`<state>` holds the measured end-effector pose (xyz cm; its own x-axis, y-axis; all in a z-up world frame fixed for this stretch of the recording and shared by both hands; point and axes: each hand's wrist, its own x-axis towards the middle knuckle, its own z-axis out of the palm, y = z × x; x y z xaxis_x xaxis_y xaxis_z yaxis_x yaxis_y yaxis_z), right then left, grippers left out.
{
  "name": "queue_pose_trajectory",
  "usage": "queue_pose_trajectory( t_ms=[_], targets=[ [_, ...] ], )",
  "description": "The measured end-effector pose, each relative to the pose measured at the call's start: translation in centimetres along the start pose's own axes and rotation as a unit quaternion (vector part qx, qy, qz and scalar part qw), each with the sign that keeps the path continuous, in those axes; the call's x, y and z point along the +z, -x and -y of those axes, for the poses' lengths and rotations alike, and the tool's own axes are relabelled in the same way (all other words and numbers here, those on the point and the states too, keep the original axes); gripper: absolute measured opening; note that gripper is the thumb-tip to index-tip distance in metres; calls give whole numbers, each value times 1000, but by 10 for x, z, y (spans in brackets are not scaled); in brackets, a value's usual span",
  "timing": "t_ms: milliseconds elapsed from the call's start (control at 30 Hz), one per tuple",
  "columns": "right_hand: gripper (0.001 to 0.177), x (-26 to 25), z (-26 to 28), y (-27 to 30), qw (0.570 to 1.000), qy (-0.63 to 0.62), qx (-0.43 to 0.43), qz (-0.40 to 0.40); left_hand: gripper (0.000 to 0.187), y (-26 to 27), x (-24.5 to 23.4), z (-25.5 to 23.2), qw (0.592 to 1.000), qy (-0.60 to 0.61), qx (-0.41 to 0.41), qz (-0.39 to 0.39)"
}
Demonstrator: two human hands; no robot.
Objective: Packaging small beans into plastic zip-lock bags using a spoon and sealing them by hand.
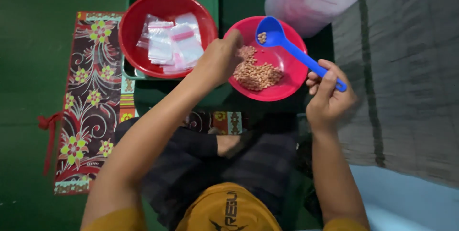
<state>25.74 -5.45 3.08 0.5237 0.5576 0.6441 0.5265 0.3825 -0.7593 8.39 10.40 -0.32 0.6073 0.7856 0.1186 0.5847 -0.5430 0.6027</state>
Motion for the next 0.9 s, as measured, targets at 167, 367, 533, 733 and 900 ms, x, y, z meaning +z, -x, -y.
queue_pose_trajectory(
  t_ms=[167, 367, 533, 733, 900],
  targets=[
    [27, -4, 35, -7, 990, 75, -102, 56, 42, -2, -9, -25, 998, 53, -26, 19],
    [23, 2, 34, -4, 912, 171, -334, 164, 45, -3, -11, -27, 997, 69, -33, 1],
    [24, -3, 22, -4, 883, 154, -399, 194, 45, 0, -12, -23, 996, 81, -40, 3],
    [28, -7, -12, 10, 890, 210, -372, 157, 45, 1, -5, -9, 998, 62, -16, 4],
    [23, -5, -58, 38, 837, 321, -366, 251, 6, 2, -1, 4, 993, 8, 105, -61]
  ],
)
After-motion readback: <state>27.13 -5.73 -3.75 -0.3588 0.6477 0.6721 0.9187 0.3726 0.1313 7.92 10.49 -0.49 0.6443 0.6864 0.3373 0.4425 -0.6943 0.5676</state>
